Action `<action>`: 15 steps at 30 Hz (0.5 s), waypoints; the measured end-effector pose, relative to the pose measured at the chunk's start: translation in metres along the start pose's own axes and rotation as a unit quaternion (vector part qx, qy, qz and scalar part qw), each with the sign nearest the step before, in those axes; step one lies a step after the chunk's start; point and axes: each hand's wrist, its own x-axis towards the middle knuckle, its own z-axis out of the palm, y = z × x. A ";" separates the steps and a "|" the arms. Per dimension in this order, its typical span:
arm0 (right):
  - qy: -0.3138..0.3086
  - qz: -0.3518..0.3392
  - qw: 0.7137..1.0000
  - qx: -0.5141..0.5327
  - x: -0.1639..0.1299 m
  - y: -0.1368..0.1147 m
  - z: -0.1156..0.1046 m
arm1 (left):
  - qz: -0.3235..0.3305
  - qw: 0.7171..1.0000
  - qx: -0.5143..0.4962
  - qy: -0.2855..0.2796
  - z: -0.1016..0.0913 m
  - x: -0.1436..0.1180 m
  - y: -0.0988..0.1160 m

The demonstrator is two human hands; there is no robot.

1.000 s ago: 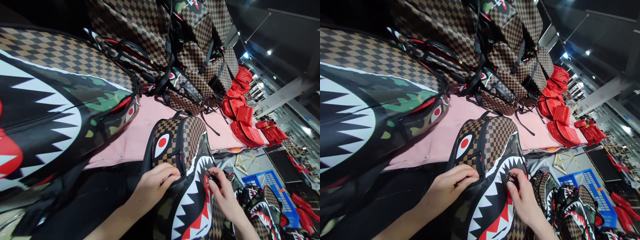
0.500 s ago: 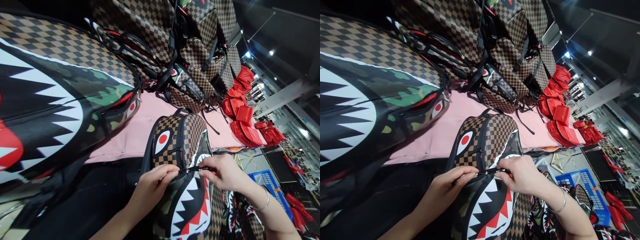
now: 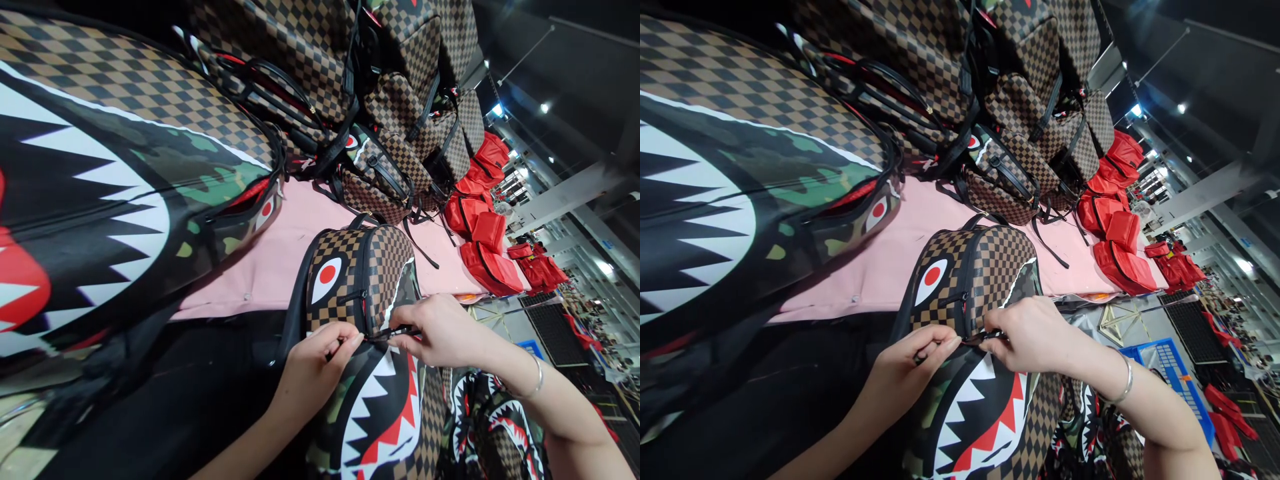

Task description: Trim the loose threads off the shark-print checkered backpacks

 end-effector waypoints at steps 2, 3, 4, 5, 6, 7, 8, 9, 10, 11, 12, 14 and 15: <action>-0.014 -0.002 1.000 -0.012 0.004 -0.002 -0.004 | -0.025 0.999 -0.034 0.007 0.001 -0.001 0.001; -0.021 -0.001 1.000 -0.016 0.006 -0.002 -0.006 | -0.041 0.998 -0.053 0.009 0.002 -0.001 0.002; -0.028 0.001 0.999 -0.021 0.009 -0.003 -0.008 | -0.056 0.996 -0.072 0.011 0.003 -0.002 0.002; -0.034 0.003 0.999 -0.026 0.011 -0.004 -0.010 | -0.070 0.994 -0.088 0.013 0.004 -0.002 0.003; -0.042 0.003 0.999 -0.031 0.014 -0.005 -0.012 | -0.080 0.992 -0.101 0.015 0.005 -0.002 0.003; -0.049 0.004 0.998 -0.037 0.016 -0.006 -0.015 | -0.085 0.990 -0.111 0.016 0.005 -0.001 0.003; -0.057 0.004 0.997 -0.044 0.019 -0.007 -0.017 | -0.087 0.989 -0.119 0.016 0.005 -0.001 0.003; -0.066 0.004 0.997 -0.050 0.022 -0.007 -0.019 | -0.089 0.988 -0.126 0.015 0.005 -0.002 0.004; -0.076 0.004 0.996 -0.055 0.025 -0.009 -0.021 | -0.090 0.987 -0.132 0.013 0.005 -0.002 0.004; -0.088 0.003 0.994 -0.060 0.028 -0.010 -0.023 | -0.092 0.986 -0.140 0.011 0.004 -0.002 0.004; -0.099 0.001 0.993 -0.064 0.030 -0.012 -0.025 | -0.095 0.985 -0.147 0.009 0.004 -0.002 0.004; -0.121 -0.006 0.990 -0.076 0.035 -0.016 -0.031 | -0.096 0.983 -0.154 0.009 0.004 -0.003 0.004; -0.131 -0.008 0.988 -0.085 0.037 -0.019 -0.034 | -0.094 0.983 -0.158 0.007 0.004 -0.003 0.004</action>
